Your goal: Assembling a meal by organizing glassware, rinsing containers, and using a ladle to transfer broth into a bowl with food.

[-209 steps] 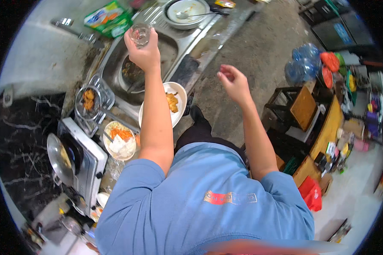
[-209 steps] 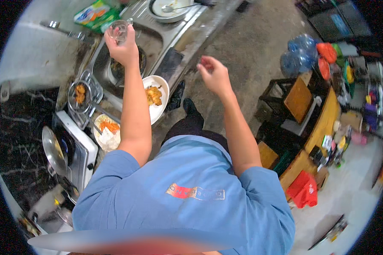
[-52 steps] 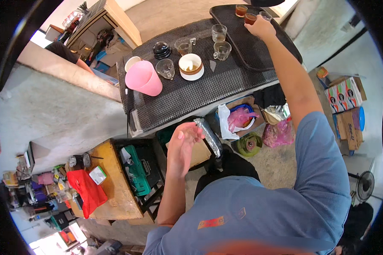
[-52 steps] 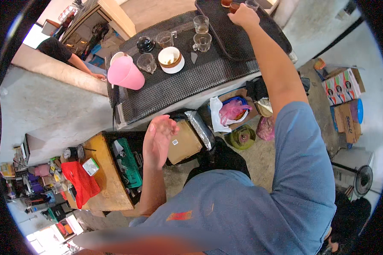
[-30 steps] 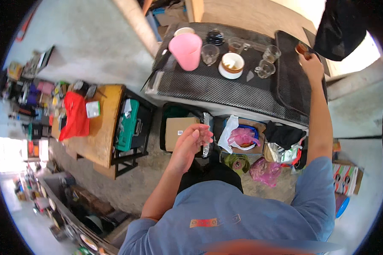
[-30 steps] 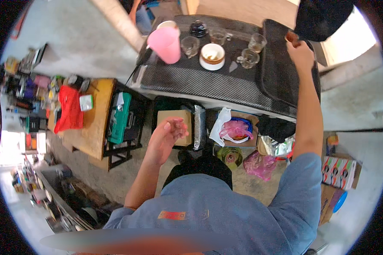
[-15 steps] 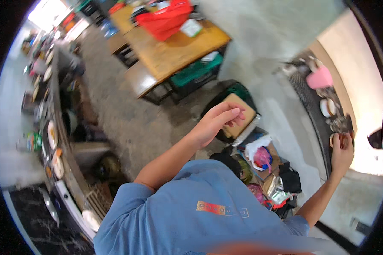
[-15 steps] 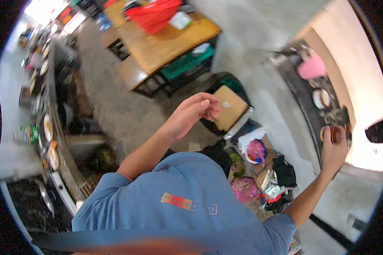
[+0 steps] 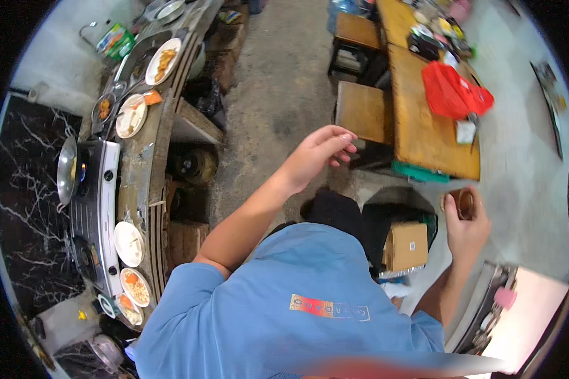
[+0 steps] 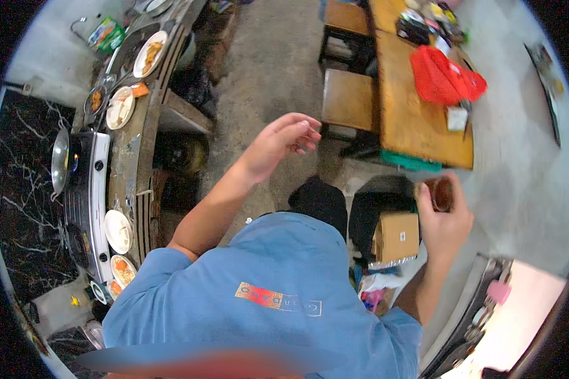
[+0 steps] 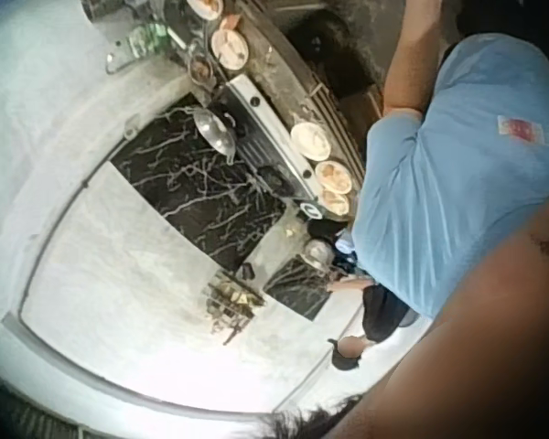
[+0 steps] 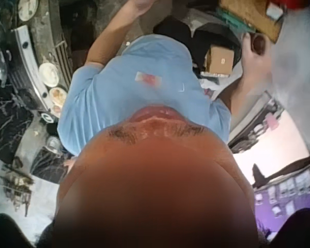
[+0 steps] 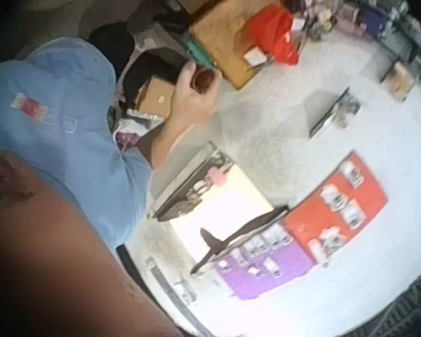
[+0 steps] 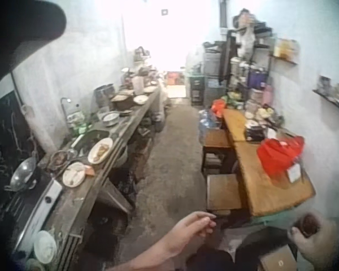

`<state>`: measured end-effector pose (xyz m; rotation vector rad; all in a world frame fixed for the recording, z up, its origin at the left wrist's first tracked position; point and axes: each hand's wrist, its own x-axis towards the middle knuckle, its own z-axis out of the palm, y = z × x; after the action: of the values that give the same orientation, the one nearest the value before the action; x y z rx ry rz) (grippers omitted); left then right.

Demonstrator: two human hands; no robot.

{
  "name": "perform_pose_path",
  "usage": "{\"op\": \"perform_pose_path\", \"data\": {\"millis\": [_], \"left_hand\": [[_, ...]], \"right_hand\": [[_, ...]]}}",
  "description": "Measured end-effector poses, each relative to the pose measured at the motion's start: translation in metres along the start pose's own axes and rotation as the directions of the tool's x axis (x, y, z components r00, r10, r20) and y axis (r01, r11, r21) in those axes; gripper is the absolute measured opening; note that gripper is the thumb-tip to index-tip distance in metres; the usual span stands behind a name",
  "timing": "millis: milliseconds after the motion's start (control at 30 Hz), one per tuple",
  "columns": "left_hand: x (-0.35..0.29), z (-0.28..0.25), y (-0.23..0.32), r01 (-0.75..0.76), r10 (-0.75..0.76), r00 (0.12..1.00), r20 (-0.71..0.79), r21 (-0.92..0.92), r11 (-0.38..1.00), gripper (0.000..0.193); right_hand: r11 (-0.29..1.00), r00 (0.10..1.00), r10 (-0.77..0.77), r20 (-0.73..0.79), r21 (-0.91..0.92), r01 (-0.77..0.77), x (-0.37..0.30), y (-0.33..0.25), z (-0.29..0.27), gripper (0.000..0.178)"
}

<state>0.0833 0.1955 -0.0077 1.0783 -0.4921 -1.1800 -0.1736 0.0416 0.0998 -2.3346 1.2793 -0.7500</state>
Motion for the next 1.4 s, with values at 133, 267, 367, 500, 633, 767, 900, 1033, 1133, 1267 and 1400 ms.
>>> {"op": "perform_pose_path", "data": {"millis": [133, 267, 367, 500, 633, 767, 900, 1033, 1133, 1267, 1400], "left_hand": [[0.044, -0.039, 0.031, 0.01, -0.012, 0.999, 0.032, 0.047, 0.999, 0.037], [0.098, -0.093, 0.08, -0.019, 0.026, 0.997, -0.07, 0.096, 0.995, 0.046], [0.127, -0.14, 0.127, -0.062, 0.082, 0.981, -0.174, 0.114, 0.991, 0.05], [0.151, -0.211, 0.167, -0.103, 0.111, 0.915, -0.387, 0.042, 0.994, 0.044], [0.165, -0.287, 0.199, -0.193, 0.145, 0.831, -0.536, -0.035, 0.981, 0.035], [0.172, -0.375, 0.24, -0.266, 0.202, 0.756, -0.623, -0.01, 0.964, 0.032], [0.169, -0.454, 0.279, -0.309, 0.228, 0.7, -0.677, 0.002, 0.951, 0.035], [0.171, -0.524, 0.313, -0.376, 0.245, 0.651, -0.718, -0.024, 0.926, 0.03], [0.173, -0.572, 0.333, -0.337, 0.22, 0.629, -0.746, -0.006, 0.941, 0.033], [0.169, -0.636, 0.36, -0.103, 0.071, 0.472, -0.879, 0.025, 0.994, 0.05], [0.125, -0.746, 0.392, 0.13, 0.191, -0.181, -0.965, 0.169, 0.977, 0.066]], "right_hand": [[0.961, 0.959, -0.263, 0.104, 0.119, 0.251, 0.08, -0.077, 0.093, 0.034], [0.864, 0.857, -0.477, 0.197, 0.282, 0.416, 0.158, -0.153, 0.185, 0.037], [0.767, 0.741, -0.632, 0.228, 0.323, 0.555, 0.207, -0.213, 0.247, 0.035], [0.648, 0.564, -0.761, 0.321, 0.41, 0.642, 0.257, -0.29, 0.326, 0.038], [0.566, 0.472, -0.822, 0.319, 0.546, 0.617, 0.288, -0.355, 0.407, 0.044], [0.462, 0.367, -0.886, 0.283, 0.6, 0.653, 0.312, -0.436, 0.479, 0.047], [0.438, 0.311, -0.898, 0.31, 0.677, 0.591, 0.321, -0.505, 0.547, 0.045], [0.283, 0.268, -0.955, 0.129, 0.672, 0.684, 0.334, -0.575, 0.604, 0.04], [0.394, 0.214, -0.917, 0.337, 0.852, 0.344, 0.345, -0.622, 0.645, 0.037], [0.341, 0.125, -0.94, 0.318, 0.862, 0.375, 0.357, -0.672, 0.706, 0.037], [0.311, 0.025, -0.946, 0.325, 0.876, 0.368, 0.372, -0.709, 0.77, 0.038]]}}
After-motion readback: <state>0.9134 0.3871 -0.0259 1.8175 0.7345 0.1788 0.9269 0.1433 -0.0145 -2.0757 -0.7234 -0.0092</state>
